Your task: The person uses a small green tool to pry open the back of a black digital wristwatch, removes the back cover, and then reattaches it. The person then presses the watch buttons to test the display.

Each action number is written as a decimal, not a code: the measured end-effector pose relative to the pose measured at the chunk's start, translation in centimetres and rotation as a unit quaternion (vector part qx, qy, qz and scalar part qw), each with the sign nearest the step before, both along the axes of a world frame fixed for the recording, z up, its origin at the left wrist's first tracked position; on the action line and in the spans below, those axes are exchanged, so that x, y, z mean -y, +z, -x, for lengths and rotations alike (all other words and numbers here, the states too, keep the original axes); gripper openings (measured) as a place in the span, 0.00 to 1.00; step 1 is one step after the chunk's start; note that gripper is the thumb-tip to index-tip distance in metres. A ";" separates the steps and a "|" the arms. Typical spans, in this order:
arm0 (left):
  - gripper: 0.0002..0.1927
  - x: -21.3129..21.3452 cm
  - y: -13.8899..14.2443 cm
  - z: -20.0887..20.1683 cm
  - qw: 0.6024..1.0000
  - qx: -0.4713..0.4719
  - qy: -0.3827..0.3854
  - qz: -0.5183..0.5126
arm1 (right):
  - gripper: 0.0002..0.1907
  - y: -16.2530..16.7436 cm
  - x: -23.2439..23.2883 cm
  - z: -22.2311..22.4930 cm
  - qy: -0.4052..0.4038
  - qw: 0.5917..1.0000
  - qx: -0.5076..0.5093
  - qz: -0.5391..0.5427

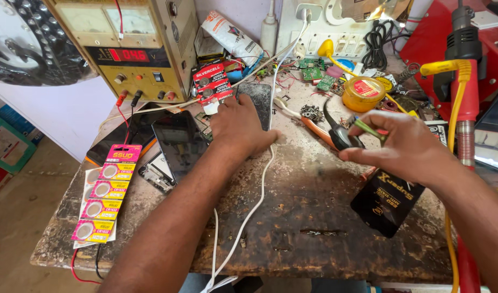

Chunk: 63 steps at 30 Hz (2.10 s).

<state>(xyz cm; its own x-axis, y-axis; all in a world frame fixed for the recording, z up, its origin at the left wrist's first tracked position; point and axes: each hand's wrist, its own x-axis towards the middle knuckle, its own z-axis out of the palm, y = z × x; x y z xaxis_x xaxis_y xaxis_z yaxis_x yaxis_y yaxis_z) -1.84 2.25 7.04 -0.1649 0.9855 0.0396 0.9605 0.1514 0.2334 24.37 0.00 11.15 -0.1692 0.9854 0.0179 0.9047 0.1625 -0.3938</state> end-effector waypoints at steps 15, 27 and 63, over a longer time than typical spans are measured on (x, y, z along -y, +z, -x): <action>0.14 -0.7 -1.1 2.2 0.954 0.112 -0.029 -0.278 | 0.16 -4.2 3.7 4.2 0.148 0.988 0.040 -0.012; 0.08 2.3 1.2 1.1 0.793 0.187 -0.222 -0.535 | 0.10 -5.9 6.4 6.9 0.186 0.968 0.133 -0.106; 0.36 4.2 -2.6 -5.0 0.890 0.172 -0.387 -0.169 | 0.13 -5.3 2.1 -1.0 0.012 0.997 -0.024 -0.069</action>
